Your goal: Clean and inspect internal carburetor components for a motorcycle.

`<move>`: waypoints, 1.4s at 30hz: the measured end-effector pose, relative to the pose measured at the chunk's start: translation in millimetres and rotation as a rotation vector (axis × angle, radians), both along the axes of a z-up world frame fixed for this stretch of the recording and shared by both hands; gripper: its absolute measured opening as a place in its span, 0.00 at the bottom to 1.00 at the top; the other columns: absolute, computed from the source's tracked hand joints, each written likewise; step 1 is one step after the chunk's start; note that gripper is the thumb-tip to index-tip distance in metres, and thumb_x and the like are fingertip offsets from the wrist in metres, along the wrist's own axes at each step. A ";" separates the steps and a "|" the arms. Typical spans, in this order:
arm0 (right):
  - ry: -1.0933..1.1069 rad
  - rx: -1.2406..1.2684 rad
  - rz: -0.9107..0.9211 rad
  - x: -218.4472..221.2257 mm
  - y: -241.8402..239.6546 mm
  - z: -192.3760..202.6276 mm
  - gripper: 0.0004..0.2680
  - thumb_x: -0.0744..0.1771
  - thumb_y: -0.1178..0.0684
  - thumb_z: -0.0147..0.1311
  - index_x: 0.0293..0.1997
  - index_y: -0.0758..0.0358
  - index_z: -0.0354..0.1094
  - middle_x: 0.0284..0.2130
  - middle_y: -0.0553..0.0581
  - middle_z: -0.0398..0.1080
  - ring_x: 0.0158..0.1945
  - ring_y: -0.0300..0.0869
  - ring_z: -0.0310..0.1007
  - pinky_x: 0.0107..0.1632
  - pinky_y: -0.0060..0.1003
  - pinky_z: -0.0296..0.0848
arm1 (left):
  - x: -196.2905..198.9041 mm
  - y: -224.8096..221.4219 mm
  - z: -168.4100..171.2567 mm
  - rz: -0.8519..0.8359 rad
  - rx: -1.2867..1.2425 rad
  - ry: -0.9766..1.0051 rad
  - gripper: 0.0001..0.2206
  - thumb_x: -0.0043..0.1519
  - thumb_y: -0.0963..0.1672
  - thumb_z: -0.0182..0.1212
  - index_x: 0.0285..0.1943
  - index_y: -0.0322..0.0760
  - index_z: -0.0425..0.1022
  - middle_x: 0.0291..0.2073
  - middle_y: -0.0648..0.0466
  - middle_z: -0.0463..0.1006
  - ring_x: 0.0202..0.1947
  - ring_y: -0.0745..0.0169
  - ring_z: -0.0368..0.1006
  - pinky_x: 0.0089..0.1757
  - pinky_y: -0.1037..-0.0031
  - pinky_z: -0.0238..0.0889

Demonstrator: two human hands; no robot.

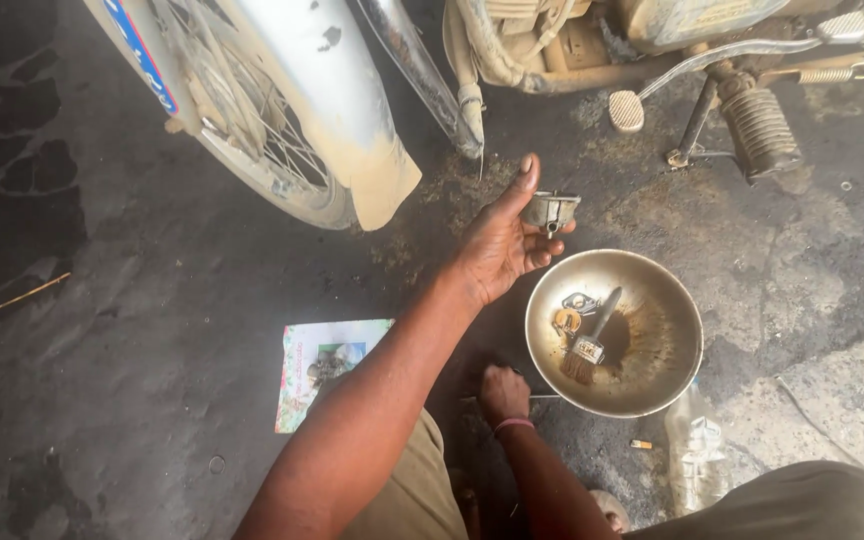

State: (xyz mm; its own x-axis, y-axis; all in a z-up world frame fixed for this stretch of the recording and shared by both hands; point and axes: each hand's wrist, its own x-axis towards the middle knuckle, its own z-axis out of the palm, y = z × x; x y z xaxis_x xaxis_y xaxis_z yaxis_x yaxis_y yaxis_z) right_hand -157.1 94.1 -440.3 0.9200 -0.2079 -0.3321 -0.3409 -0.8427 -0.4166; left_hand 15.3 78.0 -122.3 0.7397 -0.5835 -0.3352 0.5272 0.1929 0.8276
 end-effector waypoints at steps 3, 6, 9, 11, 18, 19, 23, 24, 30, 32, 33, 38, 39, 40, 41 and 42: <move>0.059 -0.018 0.055 6.7 0.5 -6.9 0.10 0.68 0.58 0.45 0.32 0.60 0.76 0.32 0.64 0.77 0.38 0.51 0.81 0.42 0.47 0.81 | -0.1 2.5 -1.3 -0.015 -0.005 -0.013 0.37 0.54 0.67 0.58 0.46 0.31 0.77 0.32 0.46 0.79 0.28 0.68 0.77 0.31 0.79 0.75; 0.146 -0.060 0.160 12.7 0.1 -0.4 0.11 0.71 0.55 0.42 0.37 0.60 0.75 0.35 0.63 0.77 0.41 0.49 0.81 0.45 0.44 0.80 | -1.4 7.0 1.5 -0.020 0.046 -0.062 0.38 0.53 0.67 0.58 0.45 0.30 0.76 0.32 0.47 0.79 0.29 0.68 0.78 0.31 0.80 0.76; 0.215 -0.087 0.225 16.6 1.4 2.6 0.09 0.71 0.56 0.42 0.42 0.61 0.74 0.38 0.62 0.77 0.43 0.47 0.80 0.46 0.42 0.80 | -1.7 8.5 2.7 -0.006 0.102 -0.100 0.39 0.52 0.67 0.58 0.43 0.28 0.76 0.31 0.47 0.79 0.29 0.68 0.78 0.30 0.80 0.76; 0.211 -0.089 0.239 16.8 0.0 7.4 0.09 0.71 0.56 0.43 0.43 0.61 0.74 0.39 0.62 0.77 0.44 0.47 0.80 0.46 0.42 0.80 | -3.5 8.8 4.0 -0.002 0.112 -0.105 0.39 0.51 0.67 0.58 0.43 0.28 0.76 0.31 0.47 0.79 0.29 0.68 0.78 0.30 0.81 0.76; 0.204 -0.017 0.045 8.2 -3.0 24.3 0.08 0.70 0.57 0.45 0.41 0.60 0.75 0.40 0.62 0.78 0.46 0.50 0.80 0.48 0.43 0.80 | -3.9 8.6 3.4 -0.002 0.127 -0.113 0.40 0.52 0.67 0.59 0.45 0.26 0.74 0.32 0.48 0.78 0.30 0.68 0.78 0.30 0.81 0.76; 0.212 -0.015 0.051 7.2 -4.7 22.2 0.08 0.70 0.57 0.45 0.41 0.60 0.75 0.40 0.62 0.78 0.46 0.50 0.80 0.48 0.43 0.80 | -2.3 6.8 0.3 0.004 0.129 -0.104 0.40 0.52 0.67 0.59 0.45 0.26 0.74 0.32 0.48 0.78 0.30 0.68 0.78 0.30 0.81 0.76; 0.053 0.059 0.060 -8.7 -4.4 -92.5 0.06 0.69 0.56 0.45 0.40 0.63 0.71 0.38 0.65 0.76 0.43 0.54 0.79 0.46 0.47 0.78 | 1.8 3.3 -8.4 0.016 0.122 -0.089 0.43 0.52 0.66 0.60 0.55 0.25 0.70 0.32 0.46 0.77 0.31 0.65 0.78 0.31 0.78 0.77; -0.088 0.111 0.018 -15.4 -4.3 -145.8 0.05 0.68 0.55 0.47 0.40 0.65 0.67 0.35 0.67 0.75 0.41 0.57 0.77 0.44 0.48 0.77 | 2.7 3.0 -10.1 0.013 0.114 -0.088 0.44 0.52 0.66 0.60 0.59 0.26 0.67 0.33 0.46 0.77 0.31 0.64 0.78 0.32 0.77 0.77; -0.073 0.141 0.030 -40.0 -19.8 -148.1 0.08 0.71 0.57 0.38 0.38 0.64 0.65 0.31 0.65 0.72 0.35 0.53 0.76 0.39 0.47 0.77 | 6.3 6.6 -26.6 -0.026 -0.159 -0.127 0.45 0.57 0.64 0.61 0.66 0.20 0.65 0.42 0.36 0.79 0.35 0.59 0.79 0.37 0.72 0.79; -0.091 0.136 0.010 -27.0 -27.1 -135.1 0.09 0.72 0.58 0.36 0.38 0.64 0.65 0.31 0.64 0.71 0.34 0.53 0.76 0.38 0.46 0.78 | 11.1 6.4 -25.9 -0.071 -0.285 -0.140 0.43 0.60 0.62 0.63 0.67 0.19 0.65 0.45 0.34 0.79 0.38 0.57 0.79 0.40 0.71 0.78; -0.103 0.139 -0.011 -22.7 -26.6 -128.5 0.10 0.72 0.58 0.35 0.38 0.64 0.64 0.30 0.64 0.70 0.32 0.52 0.75 0.37 0.46 0.78 | 12.3 7.2 -25.8 -0.118 -0.403 -0.146 0.42 0.63 0.61 0.65 0.69 0.19 0.65 0.49 0.32 0.78 0.41 0.55 0.79 0.42 0.70 0.77; -0.012 0.002 0.256 5.5 17.4 -52.2 0.09 0.69 0.54 0.43 0.36 0.60 0.72 0.34 0.64 0.76 0.39 0.53 0.79 0.43 0.48 0.79 | 11.7 15.5 -7.4 -0.165 -0.556 -0.168 0.39 0.59 0.58 0.72 0.69 0.28 0.65 0.54 0.38 0.77 0.46 0.53 0.79 0.45 0.70 0.76; -0.025 0.002 0.295 -1.5 25.4 -41.2 0.08 0.68 0.54 0.46 0.36 0.59 0.74 0.35 0.63 0.77 0.40 0.53 0.79 0.44 0.48 0.78 | 7.4 18.5 -6.8 -0.141 -0.578 -0.152 0.40 0.56 0.58 0.74 0.69 0.30 0.66 0.55 0.40 0.78 0.48 0.53 0.79 0.45 0.70 0.77; -0.035 0.004 0.279 0.1 29.3 -34.6 0.08 0.68 0.54 0.46 0.36 0.59 0.74 0.35 0.63 0.77 0.40 0.53 0.79 0.44 0.48 0.78 | 7.0 19.3 -7.6 -0.160 -0.575 -0.157 0.40 0.56 0.58 0.74 0.69 0.30 0.66 0.55 0.40 0.78 0.48 0.53 0.79 0.45 0.70 0.77; -0.054 0.025 0.252 0.4 33.1 -28.0 0.07 0.67 0.53 0.48 0.35 0.58 0.75 0.35 0.63 0.77 0.41 0.53 0.79 0.45 0.48 0.78 | 6.5 21.3 -8.7 -0.131 -0.585 -0.127 0.41 0.55 0.58 0.75 0.69 0.28 0.68 0.55 0.40 0.78 0.48 0.54 0.79 0.46 0.70 0.77; -0.072 0.046 0.225 0.9 37.5 -21.8 0.07 0.66 0.52 0.51 0.34 0.58 0.75 0.35 0.62 0.77 0.41 0.53 0.78 0.45 0.47 0.77 | 6.4 23.9 -10.3 -0.102 -0.594 -0.098 0.42 0.53 0.59 0.75 0.68 0.27 0.69 0.54 0.40 0.78 0.48 0.54 0.79 0.46 0.70 0.77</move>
